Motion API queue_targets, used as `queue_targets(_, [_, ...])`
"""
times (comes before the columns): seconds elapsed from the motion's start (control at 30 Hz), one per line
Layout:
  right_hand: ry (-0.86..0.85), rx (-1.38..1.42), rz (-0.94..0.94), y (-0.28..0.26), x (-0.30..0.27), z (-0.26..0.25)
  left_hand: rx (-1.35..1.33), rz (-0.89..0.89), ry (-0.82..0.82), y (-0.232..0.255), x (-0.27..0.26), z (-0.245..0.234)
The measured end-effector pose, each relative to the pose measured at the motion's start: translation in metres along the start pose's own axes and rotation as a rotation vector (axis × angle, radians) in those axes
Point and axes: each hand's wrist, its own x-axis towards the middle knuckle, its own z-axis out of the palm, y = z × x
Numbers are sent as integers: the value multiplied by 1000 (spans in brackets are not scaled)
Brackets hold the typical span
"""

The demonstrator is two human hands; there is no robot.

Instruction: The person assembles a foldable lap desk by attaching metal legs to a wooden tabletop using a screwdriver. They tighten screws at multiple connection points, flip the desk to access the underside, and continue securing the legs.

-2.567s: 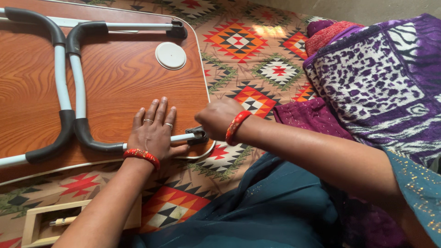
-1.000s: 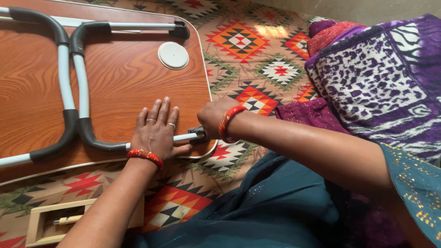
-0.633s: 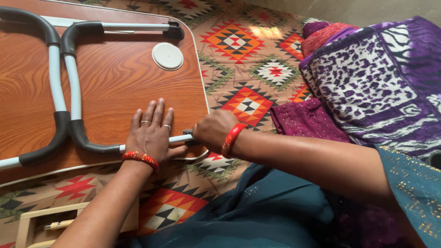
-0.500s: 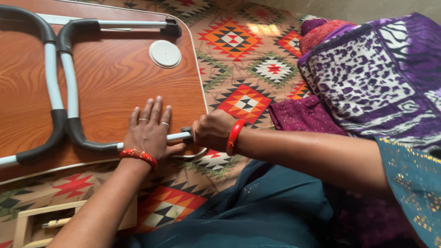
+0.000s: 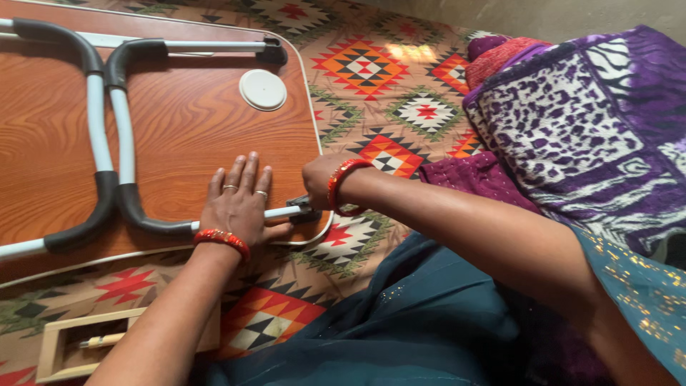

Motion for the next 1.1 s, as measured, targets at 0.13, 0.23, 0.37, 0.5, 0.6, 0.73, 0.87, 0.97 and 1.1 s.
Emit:
queue_targets(0.13, [128, -333, -210, 3, -2, 19, 3, -7, -16, 0, 2, 1])
queue_targets(0.23, [395, -532, -363, -7, -8, 53, 4, -5, -14, -1, 3, 3])
queue_targets(0.37, [605, -521, -423, -9, -8, 74, -1, -1, -34, -1, 5, 3])
queue_targets(0.5, [512, -362, -320, -9, -10, 63, 1, 0, -75, -2, 7, 2])
queue_targets(0.6, [442, -319, -266, -11, -16, 51, -28, -6, -78, -2, 5, 7])
queue_targets(0.73, [323, -333, -174, -11, -25, 22, 23, -16, -89, -2, 10, 1])
queue_targets(0.87, [241, -82, -64, -14, -39, 13, -36, -15, -48, -4, 8, 5])
queue_targets(0.97, [282, 54, -68, -9, -49, 18, -37, -10, -39, -6, 8, 12])
queue_targets(1.1, [424, 255, -42, 3, -62, 41, -78, -2, -10, -7, 8, 17])
